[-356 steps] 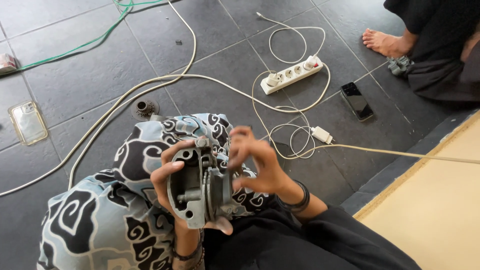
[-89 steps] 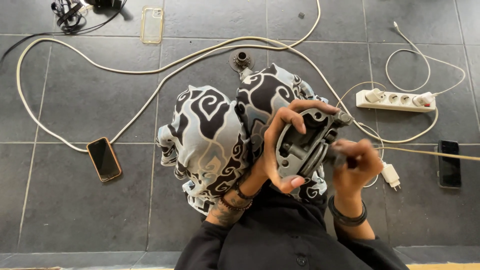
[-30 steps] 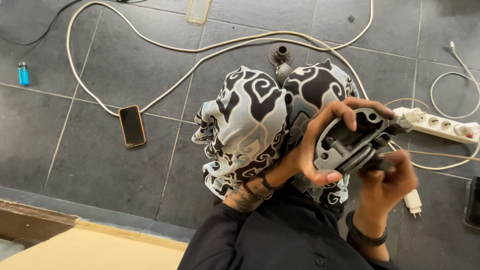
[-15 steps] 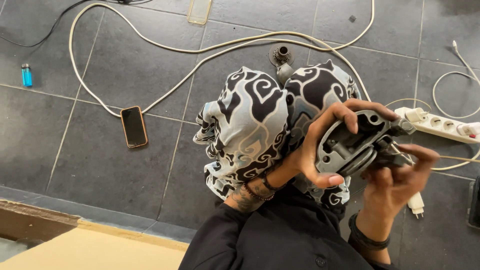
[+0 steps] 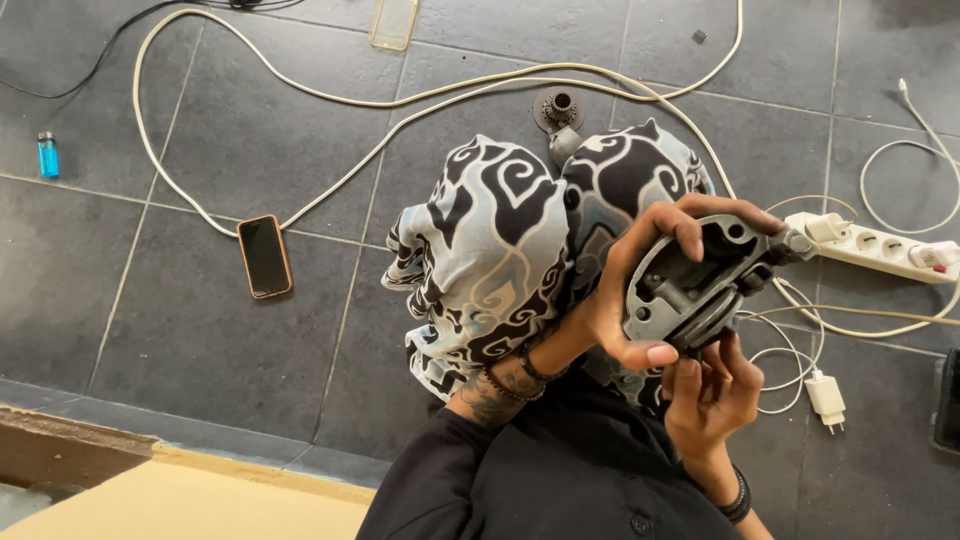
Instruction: The person sits on the floor and uses a small metal tool to scrape and clean the interior surfaces of a metallic mechanical housing. They rotate the part to access different areas and continue scraping along the edges and inner walls.
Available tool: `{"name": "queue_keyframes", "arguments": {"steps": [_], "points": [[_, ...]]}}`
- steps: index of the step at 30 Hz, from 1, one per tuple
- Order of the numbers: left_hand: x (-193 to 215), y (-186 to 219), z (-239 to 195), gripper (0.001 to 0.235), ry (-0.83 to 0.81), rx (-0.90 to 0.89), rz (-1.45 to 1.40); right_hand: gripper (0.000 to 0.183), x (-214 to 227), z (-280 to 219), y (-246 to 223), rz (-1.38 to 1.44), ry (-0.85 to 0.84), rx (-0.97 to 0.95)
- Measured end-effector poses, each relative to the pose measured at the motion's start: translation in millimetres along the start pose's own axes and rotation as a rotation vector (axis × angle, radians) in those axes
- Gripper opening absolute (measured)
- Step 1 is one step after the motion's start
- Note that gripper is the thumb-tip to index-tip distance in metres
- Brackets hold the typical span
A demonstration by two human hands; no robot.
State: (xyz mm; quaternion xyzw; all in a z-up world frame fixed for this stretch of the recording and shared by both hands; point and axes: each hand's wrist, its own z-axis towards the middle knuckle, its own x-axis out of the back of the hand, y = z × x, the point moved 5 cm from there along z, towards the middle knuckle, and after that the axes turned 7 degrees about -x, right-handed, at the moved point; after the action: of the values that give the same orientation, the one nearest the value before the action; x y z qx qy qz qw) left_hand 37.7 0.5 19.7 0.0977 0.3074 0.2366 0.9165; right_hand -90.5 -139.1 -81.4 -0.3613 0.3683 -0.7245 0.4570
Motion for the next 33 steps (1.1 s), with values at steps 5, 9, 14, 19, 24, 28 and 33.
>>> {"name": "queue_keyframes", "arguments": {"steps": [5, 9, 14, 19, 24, 28, 33], "points": [[-1.0, -3.6, -1.3, 0.060, -0.013, 0.048, -0.008, 0.034, -6.5, 43.6, -43.8, 0.018, 0.110, 0.114], [-0.8, -1.3, 1.2, 0.058, -0.005, 0.044, 0.021, 0.033, -11.8, 56.3, -59.4, -0.010, 0.114, 0.177], [0.8, -0.2, -0.1, 0.059, 0.035, 0.023, -0.118, 0.028, -2.1, 7.6, -10.1, -0.024, 0.100, 0.103], [2.2, 1.0, 1.2, 0.062, 0.021, 0.045, -0.080, 0.029, -11.2, 35.5, -35.3, 0.048, 0.128, 0.056], [-1.7, 6.0, 6.4, 0.073, -0.048, 0.028, 0.053, 0.035, -12.0, 57.2, -56.6, -0.016, 0.185, 0.137], [-3.7, 1.2, 7.5, 0.074, -0.041, -0.004, -0.017, 0.039, 13.5, 2.7, 8.8, 0.022, 0.252, 0.027], [-9.6, 8.4, 17.4, 0.064, -0.088, 0.078, 0.142, 0.032, 14.4, 19.0, 0.2, 0.079, 0.193, 0.029]]}}
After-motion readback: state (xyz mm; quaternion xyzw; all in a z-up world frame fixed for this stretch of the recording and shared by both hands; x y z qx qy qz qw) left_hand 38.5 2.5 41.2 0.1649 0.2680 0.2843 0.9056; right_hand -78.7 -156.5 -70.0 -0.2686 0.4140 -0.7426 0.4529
